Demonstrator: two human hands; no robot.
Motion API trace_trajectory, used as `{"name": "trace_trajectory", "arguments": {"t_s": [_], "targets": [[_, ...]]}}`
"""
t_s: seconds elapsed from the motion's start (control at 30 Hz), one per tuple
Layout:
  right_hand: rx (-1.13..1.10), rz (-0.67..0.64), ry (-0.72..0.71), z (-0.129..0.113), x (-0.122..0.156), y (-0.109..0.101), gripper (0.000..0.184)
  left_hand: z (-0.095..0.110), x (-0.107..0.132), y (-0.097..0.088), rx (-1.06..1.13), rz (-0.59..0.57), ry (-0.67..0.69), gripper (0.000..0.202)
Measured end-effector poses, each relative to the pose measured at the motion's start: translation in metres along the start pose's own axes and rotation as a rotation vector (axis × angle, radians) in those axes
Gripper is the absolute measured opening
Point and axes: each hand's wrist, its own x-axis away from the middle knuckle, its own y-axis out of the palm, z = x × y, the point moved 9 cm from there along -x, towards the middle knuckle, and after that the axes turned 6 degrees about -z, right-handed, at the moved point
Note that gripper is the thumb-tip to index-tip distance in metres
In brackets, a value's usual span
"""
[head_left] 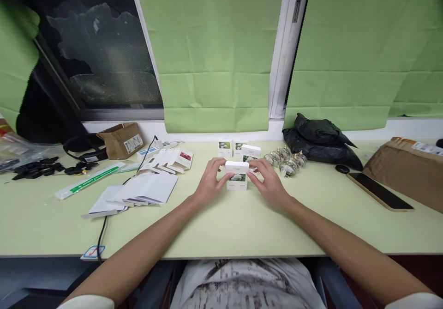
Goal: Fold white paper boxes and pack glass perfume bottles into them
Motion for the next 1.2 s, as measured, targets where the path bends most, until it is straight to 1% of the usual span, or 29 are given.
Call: {"name": "trace_trajectory", "arguments": {"t_s": [0.17,0.37,0.47,0.63,0.83,1.0,1.07,1.13,1.2], "targets": [[-0.019,-0.002,0.02,0.002,0.0,0.001,0.026,-0.002,0.0,0.002,-0.004,-0.019,-0.014,0.031],[-0.03,-0.006,0.022,0.002,0.0,0.002,0.029,-0.003,0.001,0.001,-0.002,-0.004,-0.024,0.034],[-0.044,-0.004,0.005,0.002,0.001,0.003,0.03,-0.001,0.0,0.0,0.002,0.011,-0.019,0.035],[-0.05,0.017,-0.023,-0.001,0.001,0.001,0.03,0.005,-0.001,-0.002,0.033,0.035,0.04,0.035],[-0.048,0.021,-0.075,-0.007,0.0,0.001,0.026,0.004,0.0,0.0,0.072,0.047,0.051,0.035],[-0.091,0.019,-0.08,-0.006,0.001,0.003,0.022,0.003,0.0,0.001,0.139,0.03,0.045,0.035],[-0.104,0.014,-0.073,-0.006,0.001,0.003,0.021,0.001,0.001,0.003,0.176,0.019,0.019,0.04],[-0.107,0.016,-0.067,-0.005,0.001,0.002,0.02,-0.005,0.002,0.007,0.23,-0.008,-0.045,0.053],[-0.103,0.02,-0.06,-0.005,0.001,0.002,0.018,-0.012,0.004,0.015,0.288,-0.081,-0.142,0.065]]}}
